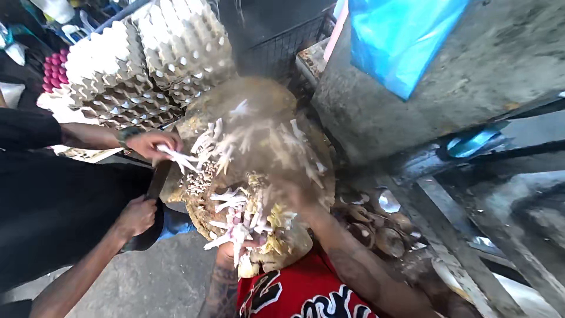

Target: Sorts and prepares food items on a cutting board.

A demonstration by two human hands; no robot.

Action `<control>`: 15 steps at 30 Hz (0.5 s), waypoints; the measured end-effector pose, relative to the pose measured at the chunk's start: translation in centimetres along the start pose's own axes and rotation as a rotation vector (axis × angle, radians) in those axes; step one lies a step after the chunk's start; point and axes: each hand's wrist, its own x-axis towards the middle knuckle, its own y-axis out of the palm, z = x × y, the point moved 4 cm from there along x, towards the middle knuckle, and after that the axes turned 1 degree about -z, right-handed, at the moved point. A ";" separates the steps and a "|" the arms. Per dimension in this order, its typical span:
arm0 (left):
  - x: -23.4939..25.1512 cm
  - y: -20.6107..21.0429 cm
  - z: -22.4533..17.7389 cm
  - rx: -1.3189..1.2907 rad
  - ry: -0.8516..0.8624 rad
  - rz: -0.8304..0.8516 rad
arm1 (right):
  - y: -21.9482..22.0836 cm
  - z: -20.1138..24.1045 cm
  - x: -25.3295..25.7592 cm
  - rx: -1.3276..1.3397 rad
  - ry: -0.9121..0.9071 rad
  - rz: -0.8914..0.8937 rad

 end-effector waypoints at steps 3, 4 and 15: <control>-0.8 -0.4 -0.7 0.010 0.027 0.060 | -2.8 0.9 2.2 -0.050 0.060 -0.011; -0.5 -0.4 -1.4 0.033 0.030 0.034 | -2.7 1.3 1.7 -0.122 0.083 0.170; 5.4 -0.1 -8.9 0.450 -0.016 -0.129 | -1.1 0.4 1.9 -0.984 0.056 0.539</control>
